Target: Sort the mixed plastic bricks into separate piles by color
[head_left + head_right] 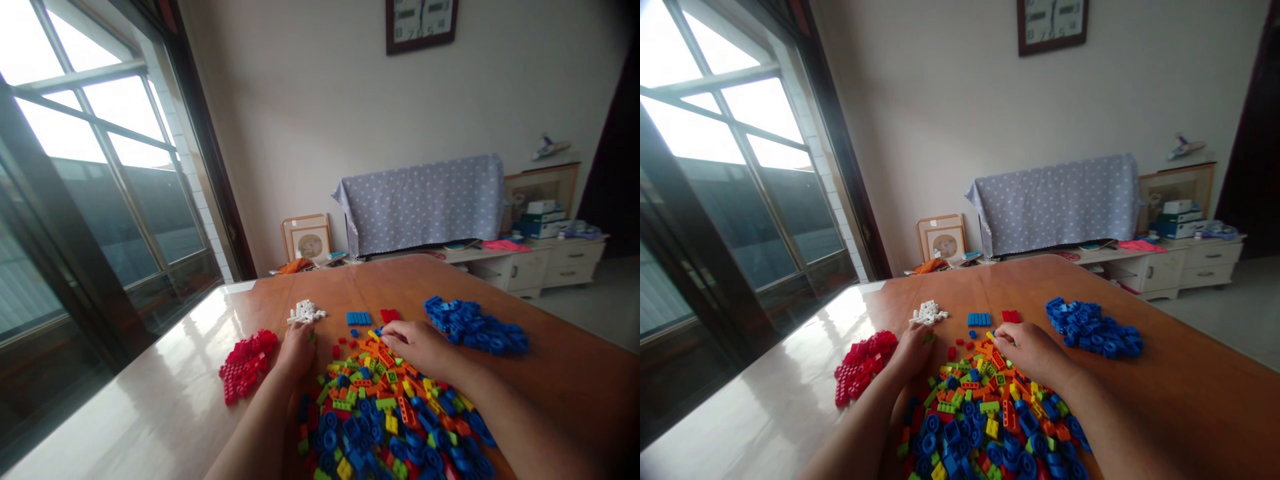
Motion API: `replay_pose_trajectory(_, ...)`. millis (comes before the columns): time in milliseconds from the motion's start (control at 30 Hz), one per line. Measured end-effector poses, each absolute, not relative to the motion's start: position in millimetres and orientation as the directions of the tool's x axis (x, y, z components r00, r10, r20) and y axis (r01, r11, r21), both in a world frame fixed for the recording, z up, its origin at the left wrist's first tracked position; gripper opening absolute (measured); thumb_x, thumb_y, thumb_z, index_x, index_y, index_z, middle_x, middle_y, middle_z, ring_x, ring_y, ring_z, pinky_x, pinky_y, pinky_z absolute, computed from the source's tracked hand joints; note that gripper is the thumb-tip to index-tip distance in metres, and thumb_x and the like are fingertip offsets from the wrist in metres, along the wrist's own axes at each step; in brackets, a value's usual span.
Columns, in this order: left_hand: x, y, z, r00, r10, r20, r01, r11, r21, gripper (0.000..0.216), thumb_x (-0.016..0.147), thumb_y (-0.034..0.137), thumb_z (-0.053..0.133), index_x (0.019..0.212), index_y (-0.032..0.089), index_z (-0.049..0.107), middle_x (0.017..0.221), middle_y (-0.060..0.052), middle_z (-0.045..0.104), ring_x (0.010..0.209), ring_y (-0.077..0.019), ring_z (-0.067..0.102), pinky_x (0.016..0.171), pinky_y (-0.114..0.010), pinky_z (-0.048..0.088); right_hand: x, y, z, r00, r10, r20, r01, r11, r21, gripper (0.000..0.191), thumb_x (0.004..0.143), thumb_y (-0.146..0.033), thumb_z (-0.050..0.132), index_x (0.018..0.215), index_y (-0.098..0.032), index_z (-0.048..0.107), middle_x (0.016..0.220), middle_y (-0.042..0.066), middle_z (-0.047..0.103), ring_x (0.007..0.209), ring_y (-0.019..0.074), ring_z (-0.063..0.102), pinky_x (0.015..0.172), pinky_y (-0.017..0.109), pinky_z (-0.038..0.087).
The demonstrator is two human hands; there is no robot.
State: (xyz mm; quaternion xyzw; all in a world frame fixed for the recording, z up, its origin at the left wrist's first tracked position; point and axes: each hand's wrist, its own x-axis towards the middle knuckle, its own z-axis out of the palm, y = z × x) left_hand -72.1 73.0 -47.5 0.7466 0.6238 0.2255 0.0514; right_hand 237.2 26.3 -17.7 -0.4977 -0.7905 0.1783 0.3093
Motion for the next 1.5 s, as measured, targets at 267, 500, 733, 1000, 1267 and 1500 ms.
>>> replay_pose_trajectory(267, -59, 60, -33, 0.129, 0.936, 0.327, 0.893, -0.253, 0.372, 0.031, 0.082, 0.016, 0.056, 0.110, 0.019, 0.069, 0.117, -0.011, 0.064, 0.111, -0.0263, 0.055, 0.098, -0.035, 0.041, 246, 33, -17, -0.237, 0.922, 0.307, 0.669, 0.384, -0.636, 0.035, 0.090, -0.046, 0.048, 0.093, -0.020, 0.071, 0.076, 0.003, 0.072, 0.074, 0.0199, 0.064, 0.065, 0.028, 0.043)
replay_pose_trajectory(500, -47, 45, -36, 0.305, 0.927, 0.220, 0.811, -0.373, 0.450, 0.031, 0.083, 0.029, 0.060, 0.111, 0.021, 0.069, 0.110, -0.008, 0.065, 0.089, -0.0195, 0.061, 0.075, -0.027, 0.047, 244, 35, -22, -0.246, 0.920, 0.306, 0.683, 0.389, -0.618, 0.036, 0.089, -0.047, 0.047, 0.092, -0.021, 0.072, 0.077, 0.004, 0.073, 0.073, 0.0203, 0.064, 0.067, 0.029, 0.044)
replay_pose_trajectory(733, -43, 48, -43, 0.337, 0.917, 0.214, 0.819, -0.397, 0.414, 0.020, 0.078, 0.024, 0.060, 0.092, 0.019, 0.073, 0.094, -0.006, 0.066, 0.078, -0.0161, 0.059, 0.070, -0.024, 0.044, 243, 35, -24, -0.277, 0.909, 0.311, 0.668, 0.415, -0.618, 0.036, 0.090, -0.046, 0.047, 0.094, -0.021, 0.072, 0.081, 0.004, 0.074, 0.075, 0.0206, 0.064, 0.069, 0.030, 0.045)
replay_pose_trajectory(1000, -43, 53, -46, 0.301, 0.932, 0.204, 0.811, -0.362, 0.460, 0.022, 0.076, 0.025, 0.060, 0.092, 0.018, 0.074, 0.092, -0.006, 0.066, 0.076, -0.0158, 0.059, 0.067, -0.024, 0.043, 241, 32, -21, -0.302, 0.900, 0.313, 0.680, 0.434, -0.591, 0.035, 0.091, -0.045, 0.046, 0.093, -0.021, 0.072, 0.078, 0.002, 0.073, 0.073, 0.0198, 0.063, 0.066, 0.028, 0.044)
replay_pose_trajectory(1267, -43, 56, -55, 0.227, 0.949, 0.221, 0.793, -0.311, 0.524, 0.013, 0.070, 0.017, 0.061, 0.082, 0.017, 0.067, 0.080, -0.002, 0.066, 0.070, -0.0136, 0.055, 0.058, -0.022, 0.036, 241, 30, -19, -0.309, 0.900, 0.308, 0.691, 0.435, -0.578, 0.034, 0.092, -0.044, 0.046, 0.092, -0.021, 0.072, 0.078, 0.001, 0.072, 0.071, 0.0191, 0.062, 0.065, 0.028, 0.042)
replay_pose_trajectory(1500, -37, 52, -42, 0.231, 0.965, 0.125, 0.362, -0.205, 0.910, 0.018, 0.072, 0.017, 0.064, 0.090, 0.014, 0.062, 0.083, -0.003, 0.066, 0.070, -0.0113, 0.054, 0.062, -0.022, 0.039, 241, 31, -19, -0.289, 0.902, 0.322, 0.668, 0.430, -0.607, 0.033, 0.091, -0.042, 0.047, 0.094, -0.021, 0.072, 0.079, 0.002, 0.073, 0.072, 0.0190, 0.063, 0.066, 0.028, 0.044)
